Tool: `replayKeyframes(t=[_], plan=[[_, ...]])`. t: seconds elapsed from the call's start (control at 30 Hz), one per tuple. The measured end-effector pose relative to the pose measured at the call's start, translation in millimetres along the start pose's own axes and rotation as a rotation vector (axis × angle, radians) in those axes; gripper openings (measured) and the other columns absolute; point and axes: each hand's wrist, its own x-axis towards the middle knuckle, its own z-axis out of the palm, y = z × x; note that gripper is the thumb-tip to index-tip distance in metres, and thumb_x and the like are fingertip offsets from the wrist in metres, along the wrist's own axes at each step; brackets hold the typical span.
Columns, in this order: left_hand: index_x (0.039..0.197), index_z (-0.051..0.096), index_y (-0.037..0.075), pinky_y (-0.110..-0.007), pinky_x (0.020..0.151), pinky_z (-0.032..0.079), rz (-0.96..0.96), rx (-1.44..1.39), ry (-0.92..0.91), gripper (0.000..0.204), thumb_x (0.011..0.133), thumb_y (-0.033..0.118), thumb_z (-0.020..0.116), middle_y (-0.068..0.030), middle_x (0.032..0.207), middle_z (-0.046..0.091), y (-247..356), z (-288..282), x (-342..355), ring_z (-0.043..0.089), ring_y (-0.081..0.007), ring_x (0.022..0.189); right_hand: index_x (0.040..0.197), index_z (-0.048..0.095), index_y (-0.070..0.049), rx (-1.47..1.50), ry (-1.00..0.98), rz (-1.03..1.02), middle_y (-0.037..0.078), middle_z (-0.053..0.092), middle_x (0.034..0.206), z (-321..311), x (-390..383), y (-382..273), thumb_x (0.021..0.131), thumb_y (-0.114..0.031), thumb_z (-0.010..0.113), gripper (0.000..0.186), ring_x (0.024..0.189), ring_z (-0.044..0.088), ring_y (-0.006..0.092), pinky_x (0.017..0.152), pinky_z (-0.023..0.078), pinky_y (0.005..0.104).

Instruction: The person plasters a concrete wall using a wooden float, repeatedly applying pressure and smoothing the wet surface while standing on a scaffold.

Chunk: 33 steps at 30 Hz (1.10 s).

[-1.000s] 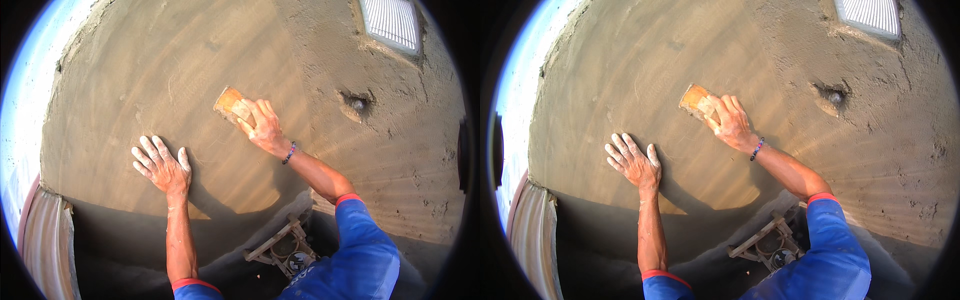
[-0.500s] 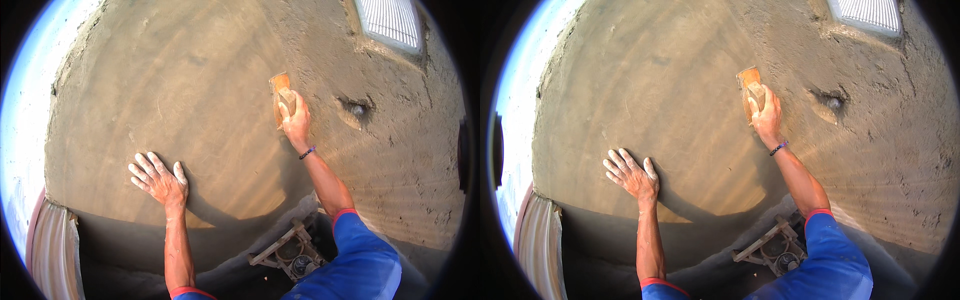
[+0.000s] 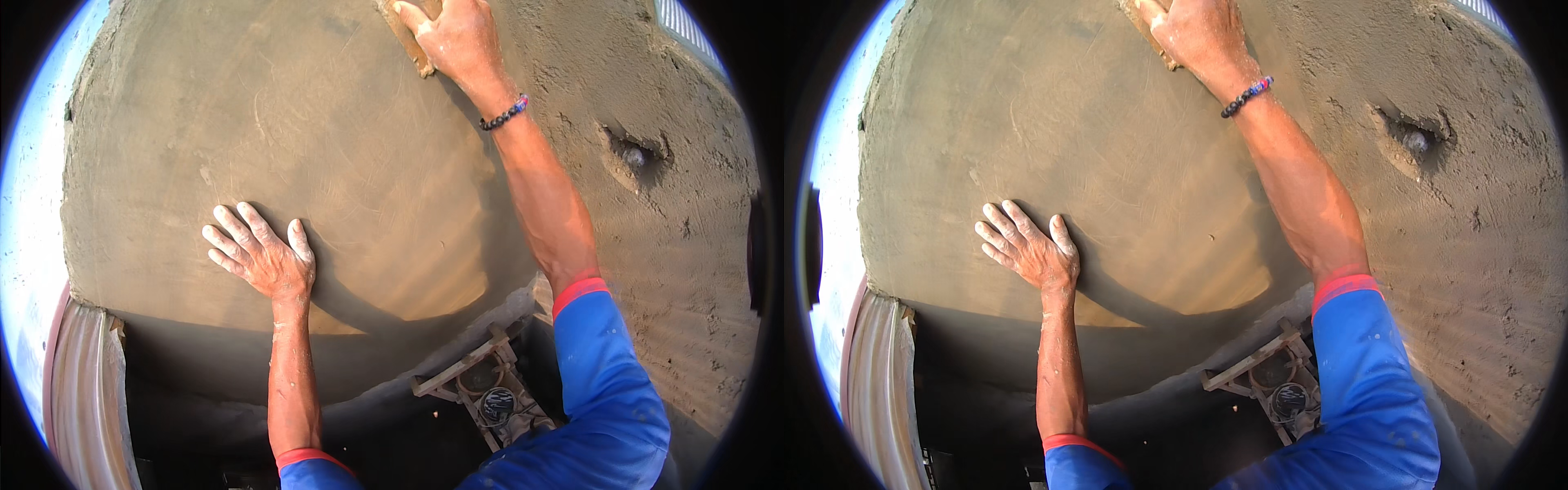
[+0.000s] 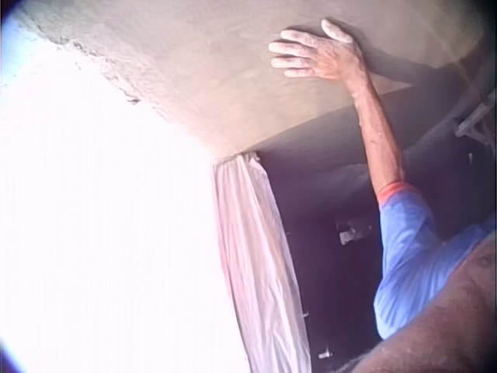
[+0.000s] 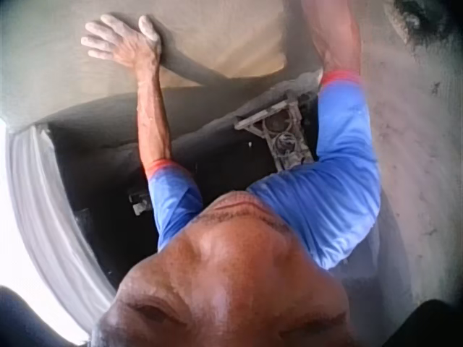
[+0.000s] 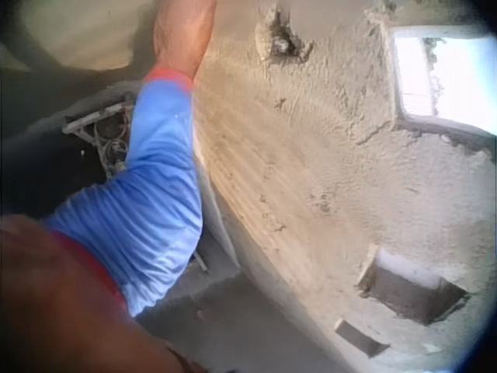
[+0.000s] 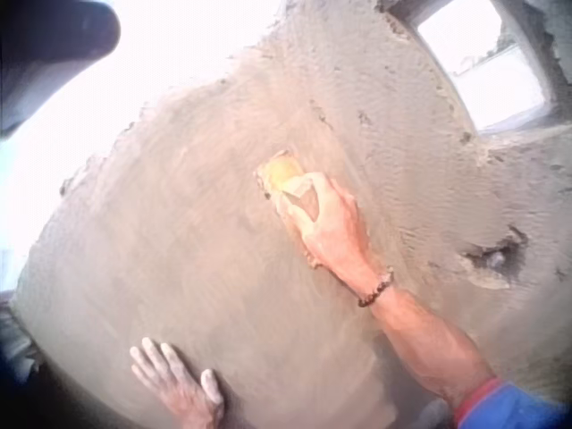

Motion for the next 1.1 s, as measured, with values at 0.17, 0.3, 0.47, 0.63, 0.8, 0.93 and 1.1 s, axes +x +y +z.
replayKeyframes(t=[0.17, 0.3, 0.47, 0.63, 0.8, 0.93, 1.1], plan=[[0.16, 0.019, 0.007, -0.06, 0.121, 0.001, 0.024, -0.016, 0.01, 0.083, 0.099, 0.055, 0.046, -0.0167, 0.168, 0.008, -6.1, 3.4, -3.8, 0.0, -0.0416, 0.155, 0.128, 0.06, -0.007, 0.008, -0.251, -0.031, 0.012, 0.06, 0.104, -6.3, -222.7, 33.0, 0.075, -0.009, 0.079, 0.056, 0.096, 0.058, 0.0329, 0.085, 0.051, 0.0445], [0.16, 0.018, 0.008, -0.06, 0.121, 0.001, 0.03, -0.014, 0.036, 0.081, 0.099, 0.054, 0.045, -0.0165, 0.168, 0.009, -0.2, 3.8, 1.6, 0.001, -0.0419, 0.154, 0.126, 0.061, -0.005, -0.079, -0.255, 0.117, 0.013, 0.059, 0.105, -35.5, -310.9, 99.3, 0.075, -0.006, 0.078, 0.054, 0.097, 0.057, 0.0338, 0.085, 0.05, 0.0452], [0.16, 0.019, 0.009, -0.059, 0.122, 0.003, 0.019, 0.022, 0.051, 0.08, 0.1, 0.056, 0.043, -0.0165, 0.168, 0.01, 0.5, 6.1, 1.5, 0.002, -0.0426, 0.154, 0.124, 0.061, -0.004, 0.062, -0.033, 0.401, 0.014, 0.058, 0.105, -12.0, -336.4, 67.4, 0.076, -0.006, 0.076, 0.05, 0.099, 0.056, 0.0352, 0.086, 0.047, 0.0458], [0.16, 0.02, 0.007, -0.058, 0.122, 0.005, 0.006, 0.023, 0.079, 0.08, 0.099, 0.051, 0.047, -0.0164, 0.167, 0.014, 1.9, 8.5, 2.3, 0.005, -0.0414, 0.154, 0.127, 0.06, -0.014, -0.028, -0.314, 0.117, 0.008, 0.053, 0.102, 5.0, -426.2, 33.3, 0.067, -0.009, 0.08, 0.063, 0.097, 0.052, 0.0285, 0.083, 0.041, 0.0434], [0.16, 0.02, 0.007, -0.058, 0.122, 0.005, 0.005, 0.036, 0.063, 0.081, 0.097, 0.05, 0.049, -0.0166, 0.167, 0.014, 1.8, 9.6, 0.0, 0.005, -0.0415, 0.154, 0.122, 0.06, -0.009, 0.002, -0.31, -0.027, 0.005, 0.053, 0.101, 5.4, -373.6, 32.2, 0.07, -0.01, 0.079, 0.055, 0.093, 0.052, 0.0258, 0.078, 0.038, 0.0419], [0.16, 0.019, 0.006, -0.058, 0.122, 0.003, 0.003, 0.05, 0.042, 0.082, 0.099, 0.056, 0.044, -0.0168, 0.168, 0.01, -5.6, 6.0, 1.6, 0.002, -0.0417, 0.154, 0.122, 0.061, -0.01, 0.025, -0.127, -0.146, 0.008, 0.054, 0.1, 13.5, -229.7, 14.5, 0.075, -0.01, 0.077, 0.05, 0.095, 0.053, 0.0274, 0.076, 0.044, 0.0402], [0.16, 0.019, 0.005, -0.06, 0.121, 0.001, 0.018, 0.003, 0.029, 0.084, 0.099, 0.059, 0.042, -0.0178, 0.168, 0.008, 1.3, 6.9, 5.2, 0.0, -0.0425, 0.154, 0.106, 0.065, -0.003, -0.006, 0.207, -0.306, 0.024, 0.07, 0.093, 15.1, 9.4, -7.5, 0.087, -0.028, 0.071, 0.033, 0.089, 0.068, 0.0417, 0.077, 0.054, 0.0477]])
